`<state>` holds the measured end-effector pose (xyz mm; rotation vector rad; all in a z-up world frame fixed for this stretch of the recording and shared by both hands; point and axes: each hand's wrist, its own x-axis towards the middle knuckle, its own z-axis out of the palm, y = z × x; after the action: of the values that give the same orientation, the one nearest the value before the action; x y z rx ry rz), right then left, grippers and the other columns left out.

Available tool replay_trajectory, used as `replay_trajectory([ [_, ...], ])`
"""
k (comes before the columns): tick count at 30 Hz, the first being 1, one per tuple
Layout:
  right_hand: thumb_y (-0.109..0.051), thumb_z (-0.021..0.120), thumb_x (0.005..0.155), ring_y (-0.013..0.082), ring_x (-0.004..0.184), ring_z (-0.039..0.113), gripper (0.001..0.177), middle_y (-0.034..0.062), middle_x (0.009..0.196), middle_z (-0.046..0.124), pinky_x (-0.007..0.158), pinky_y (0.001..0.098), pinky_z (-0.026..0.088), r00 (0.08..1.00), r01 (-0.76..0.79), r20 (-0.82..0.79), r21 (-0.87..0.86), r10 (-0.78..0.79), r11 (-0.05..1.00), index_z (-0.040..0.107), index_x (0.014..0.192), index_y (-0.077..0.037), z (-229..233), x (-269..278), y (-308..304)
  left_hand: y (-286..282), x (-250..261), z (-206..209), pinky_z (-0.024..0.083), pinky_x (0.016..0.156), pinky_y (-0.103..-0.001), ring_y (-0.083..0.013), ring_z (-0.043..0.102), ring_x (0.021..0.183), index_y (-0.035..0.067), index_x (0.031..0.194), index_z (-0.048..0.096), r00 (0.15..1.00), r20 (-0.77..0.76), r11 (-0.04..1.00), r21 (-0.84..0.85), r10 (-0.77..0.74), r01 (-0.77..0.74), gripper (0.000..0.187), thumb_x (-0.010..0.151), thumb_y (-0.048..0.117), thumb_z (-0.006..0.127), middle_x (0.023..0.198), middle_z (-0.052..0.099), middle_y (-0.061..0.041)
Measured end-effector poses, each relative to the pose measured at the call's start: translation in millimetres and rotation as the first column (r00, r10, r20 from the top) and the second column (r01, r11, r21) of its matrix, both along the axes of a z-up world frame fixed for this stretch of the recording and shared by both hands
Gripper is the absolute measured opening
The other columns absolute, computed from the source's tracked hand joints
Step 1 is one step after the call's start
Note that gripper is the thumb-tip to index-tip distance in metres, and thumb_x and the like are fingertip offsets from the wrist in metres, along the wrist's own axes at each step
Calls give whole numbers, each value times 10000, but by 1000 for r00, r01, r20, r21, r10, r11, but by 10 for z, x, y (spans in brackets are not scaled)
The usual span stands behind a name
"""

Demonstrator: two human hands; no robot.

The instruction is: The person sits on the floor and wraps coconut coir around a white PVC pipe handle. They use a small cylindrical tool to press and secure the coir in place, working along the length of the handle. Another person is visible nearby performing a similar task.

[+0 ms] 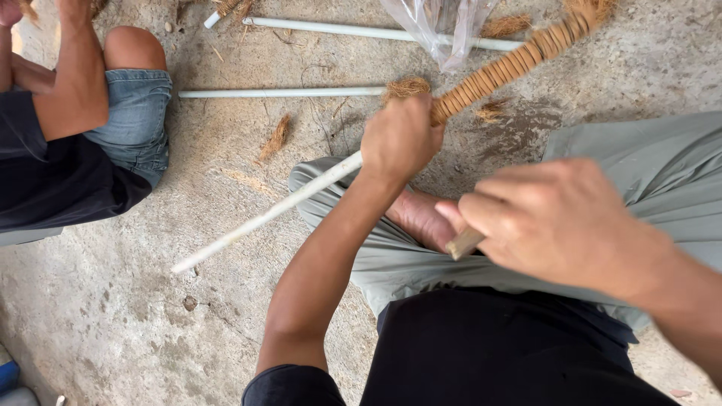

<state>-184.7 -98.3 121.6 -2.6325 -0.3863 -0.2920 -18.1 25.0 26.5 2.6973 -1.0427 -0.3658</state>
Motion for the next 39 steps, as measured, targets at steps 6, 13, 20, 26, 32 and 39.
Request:
replay_trajectory([
  [6, -436, 594, 940, 101, 373, 574, 322, -18, 623, 688, 302, 264, 427, 970, -120, -241, -438, 13, 891, 807, 896, -200, 209, 334, -441, 20, -440, -138, 598, 535, -433, -309, 750, 612, 109, 852, 739, 939, 18, 934, 104, -344, 341, 85, 832, 181, 700, 687, 736, -136],
  [13, -186, 624, 978, 163, 416, 536, 252, 97, 598, 642, 381, 303, 465, 856, 6, -502, -228, -123, 974, 780, 1118, -45, -425, 965, -879, 124, -916, -39, 585, 514, -407, -292, 744, 598, 97, 731, 728, 880, -12, 880, 28, -475, 475, 97, 783, 175, 702, 696, 732, -139],
  [20, -329, 639, 971, 225, 399, 512, 358, 134, 527, 573, 389, 388, 441, 852, 10, -521, -64, -42, 998, 754, 1000, 8, -1242, 1087, -1098, 138, -1026, 292, 573, 549, -463, -347, 724, 576, 63, 803, 711, 844, -167, 860, -75, -510, 505, 218, 771, 270, 773, 659, 720, -163],
  [26, -620, 674, 929, 212, 438, 390, 692, 77, 484, 420, 456, 405, 334, 738, 236, -672, 180, -56, 955, 570, 620, -9, -1678, 868, -1103, 202, -896, 618, 568, 576, -456, -319, 719, 606, 79, 894, 662, 879, -102, 882, -143, -465, 450, 203, 823, 236, 768, 679, 711, -125],
  [32, -522, 649, 978, 131, 460, 317, 602, -17, 524, 356, 437, 337, 273, 743, 527, -668, 618, 37, 583, 472, 592, -95, -2022, 519, -761, 117, -684, 745, 560, 565, -459, -324, 717, 582, 57, 883, 681, 938, -198, 945, -225, -284, 239, 204, 857, 247, 753, 617, 674, -169],
  [39, -329, 485, 1105, 83, 536, 319, 296, -53, 613, 351, 497, 270, 288, 934, 293, -353, 845, -55, -448, 612, 956, -107, -1766, 290, 6, 22, -143, 759, 567, 610, -407, -325, 721, 632, 35, 952, 725, 964, -267, 893, -432, 10, -129, 196, 845, 198, 714, 702, 699, -180],
])
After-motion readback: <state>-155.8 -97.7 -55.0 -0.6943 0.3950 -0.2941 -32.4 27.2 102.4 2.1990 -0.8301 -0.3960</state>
